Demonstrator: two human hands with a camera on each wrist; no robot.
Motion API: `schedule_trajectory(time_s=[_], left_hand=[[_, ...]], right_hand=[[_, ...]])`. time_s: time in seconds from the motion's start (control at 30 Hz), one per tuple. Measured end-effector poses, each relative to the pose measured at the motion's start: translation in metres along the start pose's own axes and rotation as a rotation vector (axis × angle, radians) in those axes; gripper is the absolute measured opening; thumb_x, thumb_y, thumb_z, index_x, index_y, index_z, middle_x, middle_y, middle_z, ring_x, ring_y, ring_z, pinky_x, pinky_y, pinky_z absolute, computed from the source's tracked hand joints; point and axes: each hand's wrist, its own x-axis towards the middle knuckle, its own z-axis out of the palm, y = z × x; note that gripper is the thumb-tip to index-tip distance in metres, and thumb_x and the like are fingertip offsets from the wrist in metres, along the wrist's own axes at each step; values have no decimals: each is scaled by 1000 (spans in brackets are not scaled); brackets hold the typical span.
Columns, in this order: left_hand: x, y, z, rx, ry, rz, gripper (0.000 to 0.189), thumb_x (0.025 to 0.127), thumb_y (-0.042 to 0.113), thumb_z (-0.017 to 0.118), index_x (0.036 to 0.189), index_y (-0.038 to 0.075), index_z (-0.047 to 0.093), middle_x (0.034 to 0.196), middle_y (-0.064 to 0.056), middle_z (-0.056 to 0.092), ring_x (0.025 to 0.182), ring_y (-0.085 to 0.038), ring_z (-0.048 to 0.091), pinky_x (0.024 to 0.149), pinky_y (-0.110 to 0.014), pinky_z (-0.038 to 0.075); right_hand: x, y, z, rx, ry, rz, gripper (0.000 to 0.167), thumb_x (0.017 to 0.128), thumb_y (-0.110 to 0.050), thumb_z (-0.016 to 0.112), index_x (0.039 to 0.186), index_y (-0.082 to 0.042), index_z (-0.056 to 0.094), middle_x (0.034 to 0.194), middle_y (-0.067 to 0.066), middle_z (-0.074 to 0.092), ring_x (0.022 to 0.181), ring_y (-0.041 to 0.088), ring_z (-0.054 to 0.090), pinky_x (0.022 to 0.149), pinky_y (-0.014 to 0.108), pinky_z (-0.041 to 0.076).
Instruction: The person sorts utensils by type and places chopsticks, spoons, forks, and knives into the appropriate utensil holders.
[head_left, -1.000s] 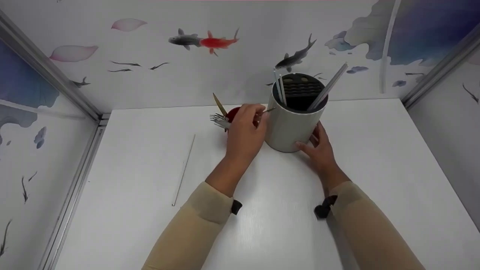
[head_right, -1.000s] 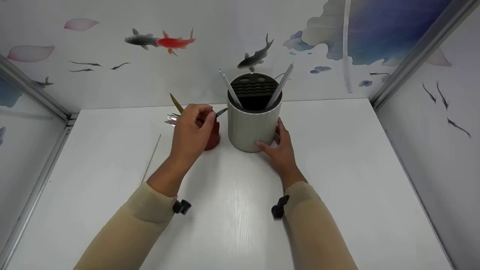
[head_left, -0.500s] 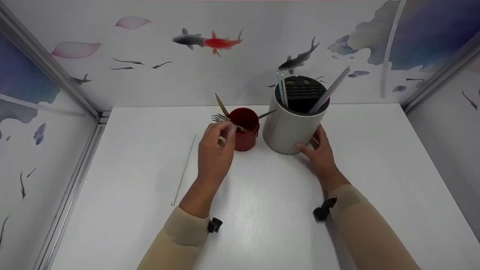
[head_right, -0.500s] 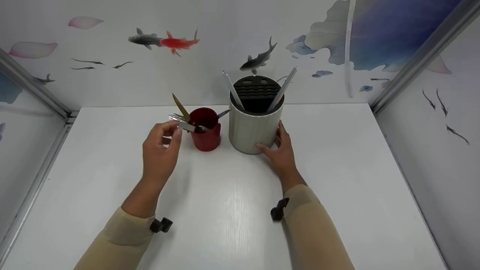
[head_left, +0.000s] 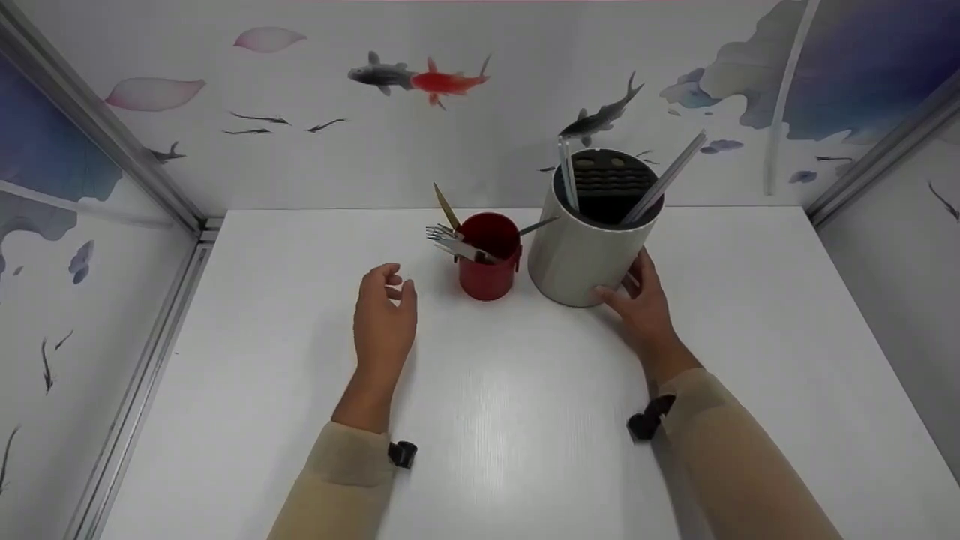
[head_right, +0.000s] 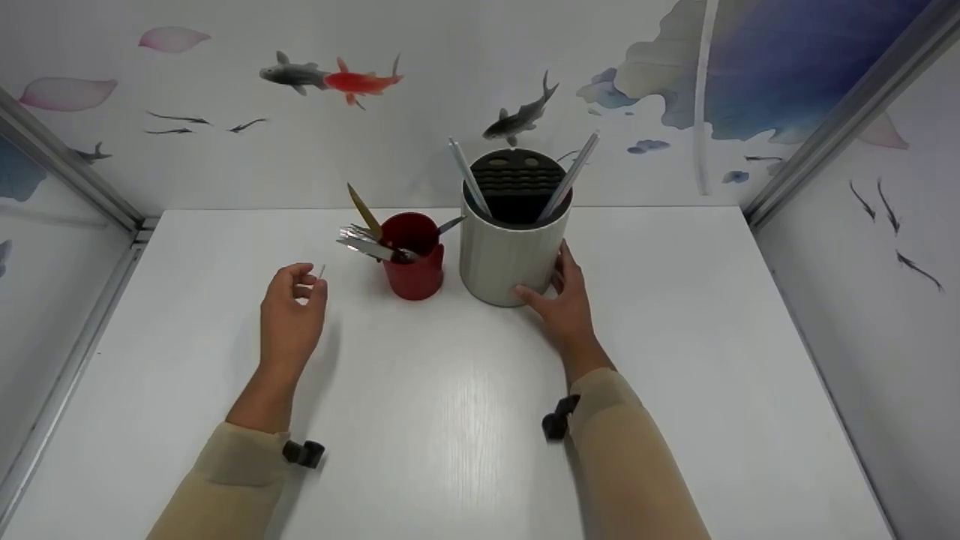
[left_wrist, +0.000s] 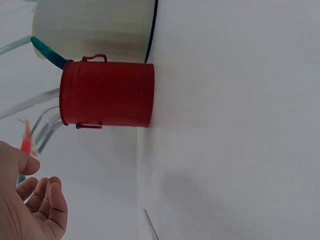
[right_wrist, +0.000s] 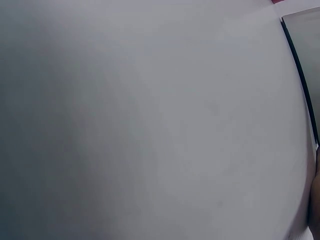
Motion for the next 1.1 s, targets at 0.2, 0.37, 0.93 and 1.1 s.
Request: schedule_trajectory(time_s=[0.2, 0.37, 0.93, 1.1], left_hand=[[6, -22, -3, 213, -63, -79, 45, 102, 24, 64, 143, 6, 54, 129, -14, 61, 116, -29, 65, 87, -45, 59], [9, -37, -5, 355, -128, -111, 50, 102, 23, 64, 145, 0, 52, 131, -21, 59, 122, -36, 61, 91, -50, 59], [17, -57, -21, 538, -262, -115, 38, 103, 16, 58, 132, -9, 61, 119, -27, 62, 113, -41, 62, 88, -54, 58], [18, -59, -21, 559, -273, -77, 32, 103, 13, 58, 128, -7, 66, 115, -25, 65, 111, -40, 66, 89, -52, 59]], right_hand=[[2, 0, 1, -5, 0, 3, 122, 78, -50, 87, 166, -42, 3, 175, -5, 16, 160, 18, 21, 131, 39, 22], [0, 1, 1, -22, 9, -13, 120, 78, -53, 87, 164, -46, 4, 175, -5, 16, 161, 20, 21, 131, 43, 22], [-2, -2, 1, -17, 5, -16, 119, 80, -50, 87, 165, -44, 3, 175, -4, 17, 160, 21, 23, 131, 43, 22], [-2, -2, 2, -15, 9, -28, 119, 82, -47, 86, 166, -40, 3, 175, -2, 18, 160, 21, 24, 132, 42, 21]])
